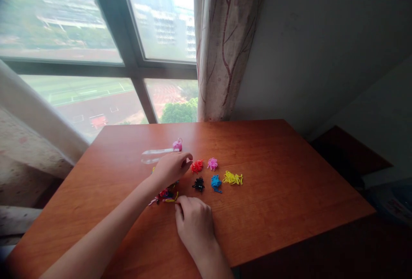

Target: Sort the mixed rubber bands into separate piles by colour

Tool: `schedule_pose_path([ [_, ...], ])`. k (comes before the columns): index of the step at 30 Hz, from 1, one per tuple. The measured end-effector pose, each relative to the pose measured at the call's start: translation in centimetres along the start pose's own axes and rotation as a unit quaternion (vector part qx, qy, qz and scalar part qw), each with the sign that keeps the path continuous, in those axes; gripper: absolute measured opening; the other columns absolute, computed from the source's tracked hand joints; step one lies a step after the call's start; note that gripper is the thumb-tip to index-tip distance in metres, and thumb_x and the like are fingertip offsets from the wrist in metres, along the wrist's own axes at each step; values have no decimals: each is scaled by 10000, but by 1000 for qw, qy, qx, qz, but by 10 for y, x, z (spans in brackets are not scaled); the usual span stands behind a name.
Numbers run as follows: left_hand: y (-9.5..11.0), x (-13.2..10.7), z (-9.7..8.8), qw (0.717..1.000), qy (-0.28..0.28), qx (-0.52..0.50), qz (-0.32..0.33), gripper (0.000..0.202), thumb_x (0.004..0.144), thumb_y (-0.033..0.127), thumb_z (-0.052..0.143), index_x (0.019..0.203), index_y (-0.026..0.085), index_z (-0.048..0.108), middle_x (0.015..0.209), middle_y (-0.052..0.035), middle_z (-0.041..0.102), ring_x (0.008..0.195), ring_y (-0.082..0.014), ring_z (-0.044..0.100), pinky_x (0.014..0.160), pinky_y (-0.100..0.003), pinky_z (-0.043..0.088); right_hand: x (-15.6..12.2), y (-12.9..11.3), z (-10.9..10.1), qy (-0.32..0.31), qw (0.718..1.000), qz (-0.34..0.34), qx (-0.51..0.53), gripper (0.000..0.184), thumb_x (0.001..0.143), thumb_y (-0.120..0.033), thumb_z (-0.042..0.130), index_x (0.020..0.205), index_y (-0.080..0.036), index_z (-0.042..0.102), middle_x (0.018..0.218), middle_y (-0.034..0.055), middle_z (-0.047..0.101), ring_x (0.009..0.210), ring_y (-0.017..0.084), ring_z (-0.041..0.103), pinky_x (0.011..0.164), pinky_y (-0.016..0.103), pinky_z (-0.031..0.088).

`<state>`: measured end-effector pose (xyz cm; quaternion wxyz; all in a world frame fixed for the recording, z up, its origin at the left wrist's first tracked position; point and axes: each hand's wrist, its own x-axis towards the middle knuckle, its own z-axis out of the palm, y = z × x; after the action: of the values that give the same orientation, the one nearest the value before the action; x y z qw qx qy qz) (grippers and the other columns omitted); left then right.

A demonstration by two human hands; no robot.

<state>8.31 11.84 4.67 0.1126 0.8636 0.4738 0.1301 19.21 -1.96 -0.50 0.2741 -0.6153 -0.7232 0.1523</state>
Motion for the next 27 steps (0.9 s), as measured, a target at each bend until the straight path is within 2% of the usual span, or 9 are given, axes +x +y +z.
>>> schedule_pose_path([
  [4,-1,-18,-11,1000,12,-13,-14,175,885,250,507,891,214,679,764,-39,717,712,-188,664,621,-245,423,1,-2,-2,-1,1000,1,-5,131,872,-130,559,841,-239,625,765,-29,683,715,140,628,624,236,316],
  [11,-4,-77,-22,999,5,-44,-28,172,892,262,502,863,236,670,779,-9,718,701,-161,653,597,-226,408,3,-8,-5,-5,999,32,-29,59,865,-226,670,843,-252,621,740,-40,684,681,145,632,588,246,292],
  [15,-10,-108,-15,996,5,-69,-51,195,918,305,489,862,243,666,744,3,693,646,-152,629,585,-231,415,5,-10,0,8,998,46,-52,73,862,-240,684,837,-250,615,730,-31,688,654,149,635,561,251,266],
  [19,-15,-131,1,993,17,-104,-60,209,933,297,470,885,234,664,735,2,687,627,-142,627,587,-223,442,6,-11,4,18,996,49,-69,76,873,-202,648,825,-244,606,710,-23,684,632,146,631,550,252,250],
  [24,-19,-144,16,979,93,-175,-47,181,926,275,488,882,218,654,780,2,714,659,-127,656,636,-203,487,5,-9,7,28,995,47,-77,92,873,-180,618,803,-235,597,691,-19,674,609,136,612,545,257,236],
  [27,-19,-145,17,974,108,-195,-43,169,926,271,499,888,219,655,764,9,709,641,-119,650,628,-193,488,5,-7,8,37,995,46,-81,95,870,-169,600,799,-232,600,672,-21,665,593,130,599,544,264,223],
])
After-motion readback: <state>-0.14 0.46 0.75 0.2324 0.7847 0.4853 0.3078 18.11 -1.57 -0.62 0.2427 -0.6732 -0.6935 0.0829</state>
